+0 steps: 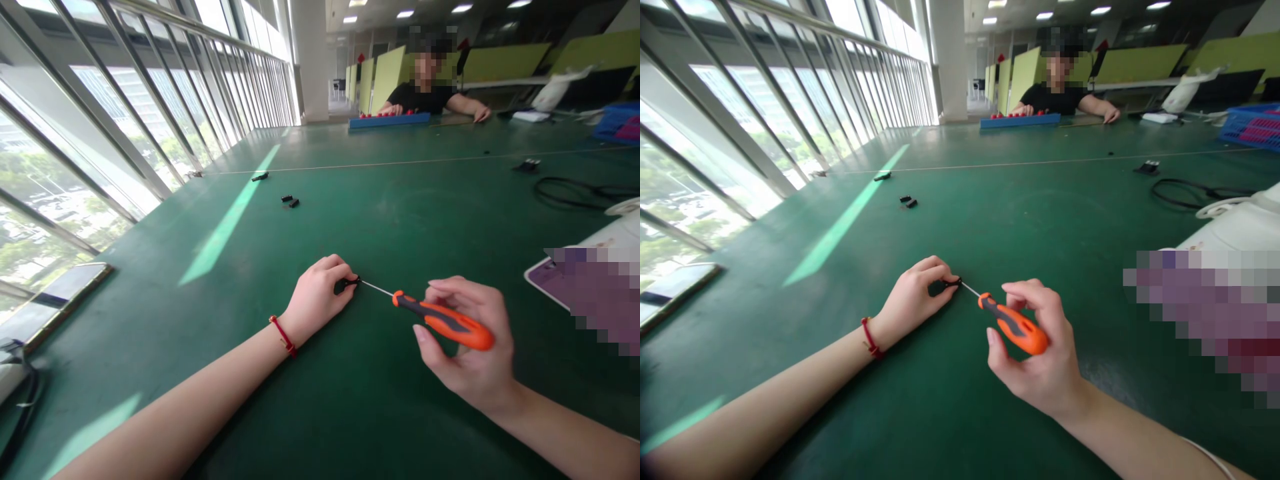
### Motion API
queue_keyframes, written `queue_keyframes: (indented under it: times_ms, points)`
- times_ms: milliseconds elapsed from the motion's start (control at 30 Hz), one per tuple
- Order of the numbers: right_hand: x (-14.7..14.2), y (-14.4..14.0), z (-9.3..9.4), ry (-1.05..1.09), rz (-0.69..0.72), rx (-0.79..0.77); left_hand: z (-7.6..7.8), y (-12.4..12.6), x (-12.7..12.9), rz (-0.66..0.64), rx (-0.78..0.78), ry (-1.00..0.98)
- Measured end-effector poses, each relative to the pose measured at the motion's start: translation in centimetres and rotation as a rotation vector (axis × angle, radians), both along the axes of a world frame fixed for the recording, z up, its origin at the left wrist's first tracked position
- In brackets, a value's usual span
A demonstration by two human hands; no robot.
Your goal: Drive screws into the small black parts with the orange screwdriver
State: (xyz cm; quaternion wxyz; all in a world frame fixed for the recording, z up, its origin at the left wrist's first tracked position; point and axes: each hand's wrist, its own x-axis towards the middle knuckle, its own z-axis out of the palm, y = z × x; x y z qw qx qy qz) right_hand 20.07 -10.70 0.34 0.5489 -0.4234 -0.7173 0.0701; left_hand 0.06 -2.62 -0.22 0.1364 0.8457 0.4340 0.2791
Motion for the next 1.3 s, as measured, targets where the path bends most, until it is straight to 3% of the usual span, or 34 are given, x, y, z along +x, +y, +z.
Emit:
queue_keyframes:
  times_ms: [100, 267, 433, 533, 700, 833, 967, 1300]
  points:
    - [-0.05, 0.06, 0.12, -0.107, 0.032, -0.062, 0.01, -0.03, 0.02, 0.001, 0.000, 0.000]
    - [-0.01, 0.11, 0.00, -0.024, -0.011, 0.037, -0.01, 0.03, 0.00, 0.001, -0.005, -0.009]
    - [0.06, 0.01, -0.01, -0.157, 0.028, 0.000, 0.02, 0.07, 0.03, 0.005, -0.001, -0.006]
    - [0.00, 0.05, 0.02, -0.064, 0.002, 0.072, 0.05, 0.02, 0.08, 0.008, 0.005, -0.003]
    - [-0.14, 0.12, 0.07, -0.158, 0.044, 0.006, 0.01, -0.04, 0.08, 0.010, 0.008, -0.002]
    - [-0.10, 0.08, -0.16, -0.059, 0.006, 0.030, -0.04, -0.04, 0.07, 0.009, 0.012, -0.002]
    - [-0.03, 0.00, -0.24, -0.158, 0.033, -0.008, 0.00, -0.05, 0.06, 0.010, 0.009, -0.001]
    - [-0.06, 0.16, -0.25, -0.057, 0.039, 0.034, 0.03, -0.09, 0.07, 0.014, 0.009, 0.005]
